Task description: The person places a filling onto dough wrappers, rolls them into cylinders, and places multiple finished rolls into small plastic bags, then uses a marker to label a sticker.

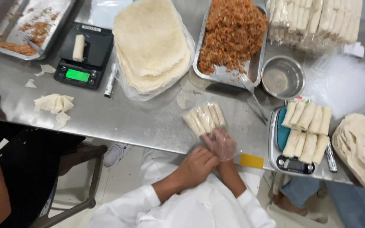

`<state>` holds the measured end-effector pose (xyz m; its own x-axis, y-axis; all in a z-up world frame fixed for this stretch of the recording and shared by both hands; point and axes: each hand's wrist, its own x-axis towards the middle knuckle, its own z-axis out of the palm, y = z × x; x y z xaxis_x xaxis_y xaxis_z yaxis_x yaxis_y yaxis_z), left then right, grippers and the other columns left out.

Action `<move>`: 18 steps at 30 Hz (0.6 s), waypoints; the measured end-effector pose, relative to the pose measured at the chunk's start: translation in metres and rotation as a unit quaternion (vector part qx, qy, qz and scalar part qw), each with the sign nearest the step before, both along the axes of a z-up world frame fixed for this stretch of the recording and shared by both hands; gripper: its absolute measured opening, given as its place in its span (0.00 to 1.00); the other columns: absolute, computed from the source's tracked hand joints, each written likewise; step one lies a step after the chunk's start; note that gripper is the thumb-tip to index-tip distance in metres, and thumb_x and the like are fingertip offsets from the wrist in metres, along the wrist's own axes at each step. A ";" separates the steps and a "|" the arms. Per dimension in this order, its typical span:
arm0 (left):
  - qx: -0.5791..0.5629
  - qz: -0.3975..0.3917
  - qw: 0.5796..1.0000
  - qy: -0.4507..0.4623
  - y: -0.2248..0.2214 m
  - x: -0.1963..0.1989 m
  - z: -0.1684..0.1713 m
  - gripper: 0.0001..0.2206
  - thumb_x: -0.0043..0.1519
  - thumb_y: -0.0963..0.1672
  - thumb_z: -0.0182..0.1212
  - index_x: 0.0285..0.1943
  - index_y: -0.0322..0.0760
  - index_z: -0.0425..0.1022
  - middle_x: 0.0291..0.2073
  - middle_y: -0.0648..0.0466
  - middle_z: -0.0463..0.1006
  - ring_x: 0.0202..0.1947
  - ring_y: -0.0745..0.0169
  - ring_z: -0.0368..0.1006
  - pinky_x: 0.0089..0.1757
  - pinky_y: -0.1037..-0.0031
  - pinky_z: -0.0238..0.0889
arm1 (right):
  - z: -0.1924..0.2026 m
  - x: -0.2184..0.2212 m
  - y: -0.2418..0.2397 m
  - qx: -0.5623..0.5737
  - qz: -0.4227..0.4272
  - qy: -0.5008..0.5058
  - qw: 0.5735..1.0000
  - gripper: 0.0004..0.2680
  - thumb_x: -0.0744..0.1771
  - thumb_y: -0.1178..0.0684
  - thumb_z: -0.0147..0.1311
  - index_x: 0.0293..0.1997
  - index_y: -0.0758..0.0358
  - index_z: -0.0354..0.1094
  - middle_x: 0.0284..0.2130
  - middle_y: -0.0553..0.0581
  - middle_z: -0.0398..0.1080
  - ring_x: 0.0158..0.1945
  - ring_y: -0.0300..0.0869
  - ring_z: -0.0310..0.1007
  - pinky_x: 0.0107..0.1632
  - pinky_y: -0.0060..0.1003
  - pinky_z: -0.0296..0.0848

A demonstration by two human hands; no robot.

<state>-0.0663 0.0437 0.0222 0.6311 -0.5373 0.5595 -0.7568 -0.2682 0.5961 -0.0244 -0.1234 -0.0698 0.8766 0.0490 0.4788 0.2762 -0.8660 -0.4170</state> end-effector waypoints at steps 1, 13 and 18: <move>0.004 0.032 0.999 -0.030 -0.003 -0.001 -0.010 0.06 0.68 0.40 0.52 0.38 0.35 0.72 0.29 0.51 0.71 0.31 0.52 0.69 0.39 0.64 0.62 | -0.007 -0.001 -0.002 -0.014 -0.002 -0.018 1.000 0.16 0.61 0.43 0.70 0.23 0.49 0.58 0.20 0.44 0.63 0.28 0.39 0.70 0.33 0.33 0.69; 0.164 0.215 0.962 -0.031 -0.019 0.078 0.017 0.23 0.68 0.58 0.43 0.63 0.51 0.74 0.61 0.43 0.72 0.63 0.20 0.62 0.54 0.31 0.52 | 0.037 -0.027 0.000 -0.112 -0.081 0.259 0.956 0.20 0.60 0.50 0.59 0.54 0.50 0.55 0.50 0.53 0.55 0.41 0.54 0.77 0.48 0.52 0.75; 0.258 0.186 0.942 -0.105 -0.001 0.131 -0.023 0.27 0.66 0.61 0.44 0.74 0.65 0.62 0.68 0.47 0.66 0.55 0.29 0.70 0.48 0.41 0.62 | 0.125 -0.049 -0.056 0.108 0.055 0.269 0.955 0.15 0.65 0.54 0.58 0.59 0.61 0.73 0.53 0.62 0.77 0.46 0.58 0.80 0.41 0.45 0.80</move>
<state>0.0648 0.0427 -0.0012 0.7342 -0.5350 0.4180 -0.6399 -0.7511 0.1625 -0.0731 -0.1790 0.0554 0.9939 0.1059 -0.0313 0.0552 -0.7214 -0.6903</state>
